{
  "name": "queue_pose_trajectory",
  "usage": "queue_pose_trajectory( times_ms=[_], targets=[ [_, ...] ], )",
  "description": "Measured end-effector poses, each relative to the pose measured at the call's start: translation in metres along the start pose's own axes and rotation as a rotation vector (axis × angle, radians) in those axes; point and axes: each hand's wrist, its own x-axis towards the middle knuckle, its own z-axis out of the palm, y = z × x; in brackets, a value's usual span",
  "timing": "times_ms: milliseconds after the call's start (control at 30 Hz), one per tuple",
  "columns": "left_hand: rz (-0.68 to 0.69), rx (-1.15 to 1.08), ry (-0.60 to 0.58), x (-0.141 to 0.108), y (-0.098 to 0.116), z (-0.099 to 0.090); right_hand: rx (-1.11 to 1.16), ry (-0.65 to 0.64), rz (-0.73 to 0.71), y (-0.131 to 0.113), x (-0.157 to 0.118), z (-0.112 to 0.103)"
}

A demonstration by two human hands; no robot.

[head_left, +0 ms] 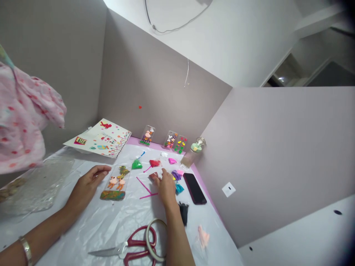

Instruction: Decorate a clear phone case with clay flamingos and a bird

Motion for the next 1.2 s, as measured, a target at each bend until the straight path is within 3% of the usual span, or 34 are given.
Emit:
queue_pose_trajectory(
  times_ms=[200,567,733,900,1033,1200],
  targets=[
    [0.003,-0.008,-0.016,-0.002,0.004,-0.001,-0.073,-0.001,-0.076,-0.005,-0.004,0.016],
    [0.022,-0.005,-0.031,-0.002,0.004,0.0,-0.046,0.285,-0.132,-0.003,0.007,0.013],
    [0.029,0.018,-0.045,-0.003,0.004,0.0,-0.075,0.216,-0.169,-0.003,0.002,0.019],
    [0.046,0.037,-0.06,-0.005,0.005,0.001,-0.095,0.24,-0.124,-0.01,0.004,0.013],
    [0.051,0.055,-0.068,-0.006,0.005,0.002,-0.123,0.104,-0.119,-0.012,0.003,0.01],
    [0.046,0.06,-0.07,-0.005,0.004,0.001,-0.178,0.038,0.016,-0.003,0.007,-0.016]
  ],
)
